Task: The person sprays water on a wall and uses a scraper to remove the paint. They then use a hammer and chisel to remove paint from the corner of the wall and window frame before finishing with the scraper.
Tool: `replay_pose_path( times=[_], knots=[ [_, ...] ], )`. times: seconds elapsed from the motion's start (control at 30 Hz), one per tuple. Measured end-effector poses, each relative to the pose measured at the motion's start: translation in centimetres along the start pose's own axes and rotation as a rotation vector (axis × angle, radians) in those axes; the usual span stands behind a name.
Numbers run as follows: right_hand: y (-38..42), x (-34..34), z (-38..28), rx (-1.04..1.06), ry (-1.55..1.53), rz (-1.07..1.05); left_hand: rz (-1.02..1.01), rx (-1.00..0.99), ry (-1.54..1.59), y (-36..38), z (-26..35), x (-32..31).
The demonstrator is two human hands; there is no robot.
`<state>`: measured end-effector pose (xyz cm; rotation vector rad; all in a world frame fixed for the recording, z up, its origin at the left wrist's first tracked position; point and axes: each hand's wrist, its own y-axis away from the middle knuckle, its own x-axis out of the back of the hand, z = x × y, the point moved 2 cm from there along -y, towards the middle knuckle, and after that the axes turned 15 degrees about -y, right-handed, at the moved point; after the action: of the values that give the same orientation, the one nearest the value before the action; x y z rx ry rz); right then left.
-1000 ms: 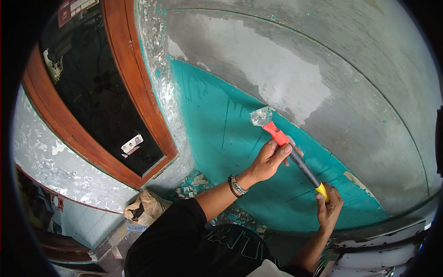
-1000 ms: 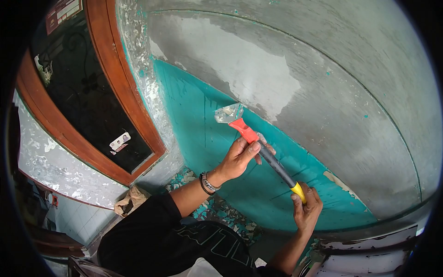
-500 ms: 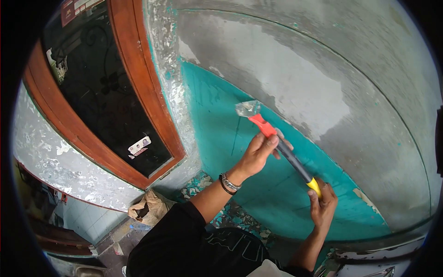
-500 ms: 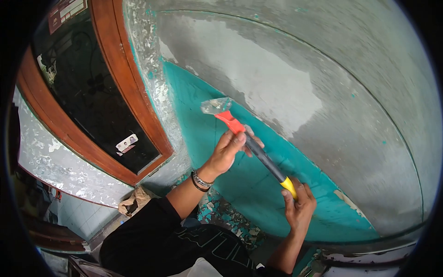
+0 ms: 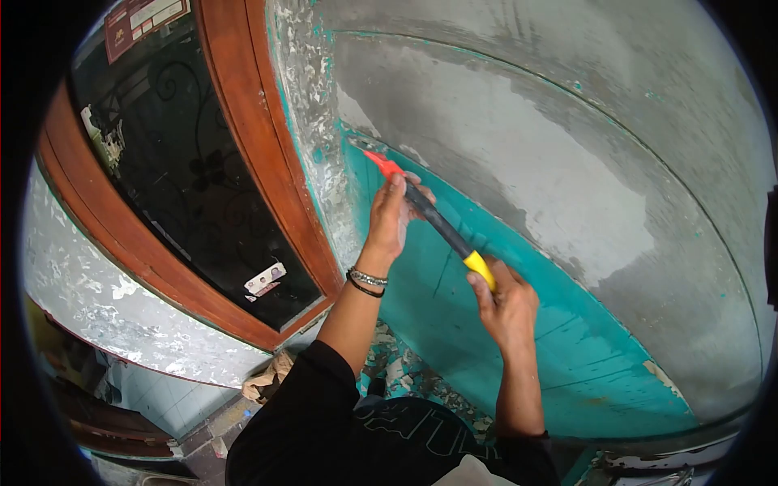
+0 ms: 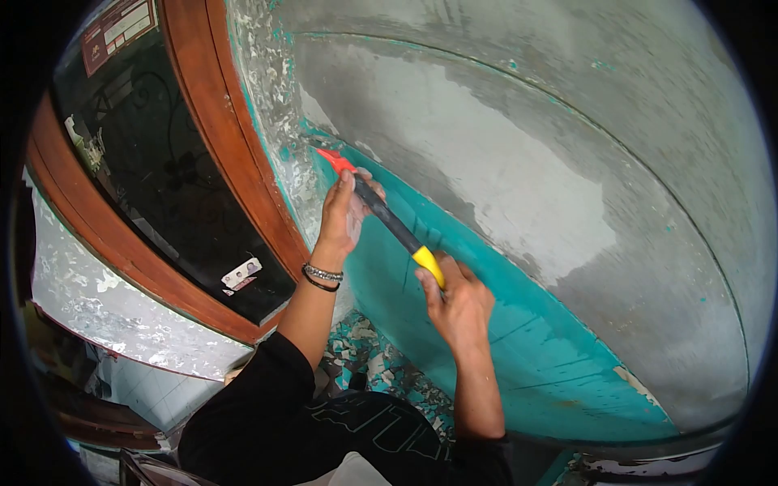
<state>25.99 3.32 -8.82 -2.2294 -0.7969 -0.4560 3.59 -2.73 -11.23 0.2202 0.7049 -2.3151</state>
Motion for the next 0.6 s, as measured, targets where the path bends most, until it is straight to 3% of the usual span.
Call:
replay_pose_path(
  times=[0.17,0.27,0.33,0.4,0.43,0.5,0.53,0.6],
  knots=[
    [-4.1,-7.0,0.9,0.077,-0.016,-0.038,0.142,0.018,-0.030,-2.8,-0.7,6.4],
    [-3.9,-9.4,1.5,0.077,-0.057,-0.111,0.327,0.035,-0.080,-2.7,-1.8,9.2],
    [-2.1,-10.6,2.7,0.018,-0.102,-0.211,0.220,0.013,-0.183,0.2,-2.0,8.5],
    [0.7,-10.4,3.8,-0.037,-0.173,-0.193,-0.031,0.114,-0.401,3.5,-1.4,6.1],
    [2.4,-9.7,4.4,-0.140,-0.292,-0.190,-0.034,0.117,-0.401,4.7,-0.8,5.4],
    [6.5,-8.1,6.7,-0.247,-0.471,-0.118,-0.374,-0.157,-0.767,6.0,0.4,3.6],
    [9.0,-7.5,8.3,-0.257,-0.535,-0.049,-0.358,-0.214,-0.852,5.2,0.2,4.7],
    [13.1,-5.3,9.4,-0.289,-0.597,0.051,-0.030,-0.362,-0.928,1.7,-0.3,7.0]
  ],
)
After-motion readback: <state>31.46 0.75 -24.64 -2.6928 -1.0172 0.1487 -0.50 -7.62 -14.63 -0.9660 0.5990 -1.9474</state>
